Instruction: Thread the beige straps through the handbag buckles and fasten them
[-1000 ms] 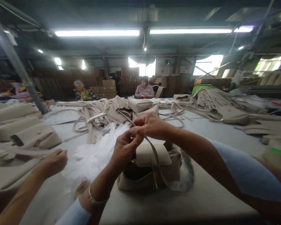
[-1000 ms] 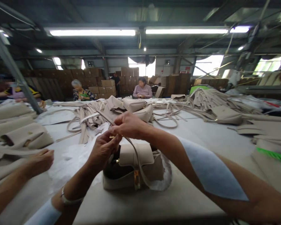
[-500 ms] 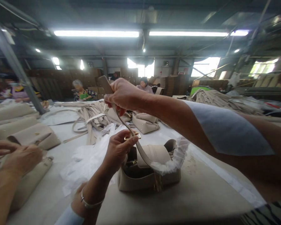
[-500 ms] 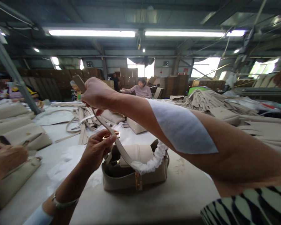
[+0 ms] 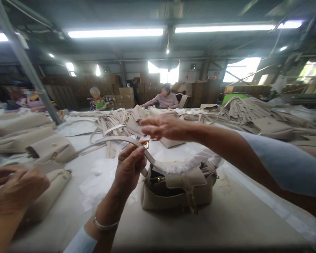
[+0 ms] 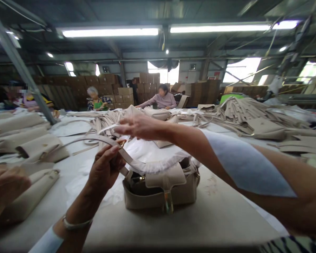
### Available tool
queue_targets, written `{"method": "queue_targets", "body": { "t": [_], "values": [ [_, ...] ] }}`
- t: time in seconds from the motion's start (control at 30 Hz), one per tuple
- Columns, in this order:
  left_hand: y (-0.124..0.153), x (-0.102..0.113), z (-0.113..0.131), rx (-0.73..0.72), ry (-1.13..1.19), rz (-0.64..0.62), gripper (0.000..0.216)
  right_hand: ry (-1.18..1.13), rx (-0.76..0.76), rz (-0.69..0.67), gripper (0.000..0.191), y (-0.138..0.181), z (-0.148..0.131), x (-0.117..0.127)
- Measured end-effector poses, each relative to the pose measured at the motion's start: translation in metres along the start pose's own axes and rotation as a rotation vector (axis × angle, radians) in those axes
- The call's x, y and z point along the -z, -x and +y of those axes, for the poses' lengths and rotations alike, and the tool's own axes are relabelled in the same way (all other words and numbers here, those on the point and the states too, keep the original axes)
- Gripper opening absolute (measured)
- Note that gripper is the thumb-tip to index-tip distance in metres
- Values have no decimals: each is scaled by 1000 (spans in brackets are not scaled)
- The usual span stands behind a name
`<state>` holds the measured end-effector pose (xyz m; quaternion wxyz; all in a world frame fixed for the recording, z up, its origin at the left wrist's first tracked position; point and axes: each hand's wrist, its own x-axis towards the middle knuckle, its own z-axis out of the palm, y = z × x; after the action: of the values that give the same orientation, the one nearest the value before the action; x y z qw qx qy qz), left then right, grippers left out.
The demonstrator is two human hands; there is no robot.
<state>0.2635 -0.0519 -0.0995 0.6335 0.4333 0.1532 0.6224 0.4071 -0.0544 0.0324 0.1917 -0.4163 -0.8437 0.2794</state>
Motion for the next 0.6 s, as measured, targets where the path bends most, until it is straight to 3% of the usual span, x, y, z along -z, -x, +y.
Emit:
{"method": "queue_targets", "body": {
  "t": [0.07, 0.13, 0.23, 0.37, 0.6],
  "values": [
    [-1, -3, -1, 2, 25, 15, 18, 2, -28, -195, 55, 20, 24, -10],
    [-2, -7, -4, 26, 44, 33, 20, 77, -92, -259, 51, 35, 36, -23],
    [-4, -9, -10, 23, 83, 32, 23, 268, -148, -194, 28, 49, 37, -34],
    [-5, -4, -17, -30, 94, -56, 25, 446, -229, -29, 30, 68, 34, -23],
    [-6, -8, -26, -4, 22, -148, 28, 650, -368, 5, 20, 118, 48, -1]
  ]
}}
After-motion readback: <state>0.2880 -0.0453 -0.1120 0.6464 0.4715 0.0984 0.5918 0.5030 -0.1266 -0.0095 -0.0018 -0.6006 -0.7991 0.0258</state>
